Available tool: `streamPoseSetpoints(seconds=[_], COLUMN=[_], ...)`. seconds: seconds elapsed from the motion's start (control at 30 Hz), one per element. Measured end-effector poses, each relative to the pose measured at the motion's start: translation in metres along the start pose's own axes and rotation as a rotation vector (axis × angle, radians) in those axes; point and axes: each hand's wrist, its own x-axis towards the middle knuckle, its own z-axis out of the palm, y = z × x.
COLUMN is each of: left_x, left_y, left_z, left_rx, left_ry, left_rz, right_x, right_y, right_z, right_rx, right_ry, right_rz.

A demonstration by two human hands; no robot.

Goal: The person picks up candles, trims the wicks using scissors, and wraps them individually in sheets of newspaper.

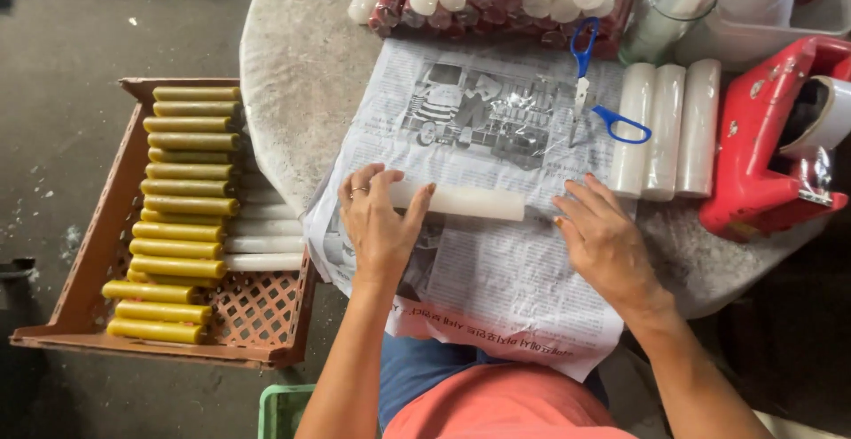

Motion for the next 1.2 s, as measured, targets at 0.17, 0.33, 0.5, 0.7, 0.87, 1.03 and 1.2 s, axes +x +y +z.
streamPoseSetpoints(seconds=[0.17,0.33,0.5,0.7,0.87,1.03,1.2], left_x=[-0.008,-0.008,-0.01,-0.015,-0.017,-0.02,-0.017], left_y=[-0.006,-0.02,-0.019,0.006,0.002,-0.004,-0.007], left_z=[-0.004,-0.021,-0.03,-0.028,-0.029,-0.032,-0.037], left_rx=[-0.135,-0.233,-0.224,-0.085,-0.086,-0.059,-0.072], left_ry=[0.031,-0.068,-0.179,-0.266,-0.272,-0.295,-0.276], left_rz=[0.205,0.309,0.352,0.407,0.396,0.36,0.379], right_x=[-0.014,-0.082,-0.123,-0.017,0.103,0.191,0.227], right_y=[-0.005,0.038,0.049,0.043,0.129,0.14,0.132], right_z=[-0.019,-0.044,-0.098,-0.132,-0.122,-0.118,-0.134], right_rx=[-0.08,-0.348,-0.202,-0.267,-0.25,-0.206,-0.193], right_ry=[0.055,0.01,0.159,0.289,0.364,0.04,-0.586], right_rz=[-0.2,-0.163,0.231,0.087,-0.058,0.11,0.687])
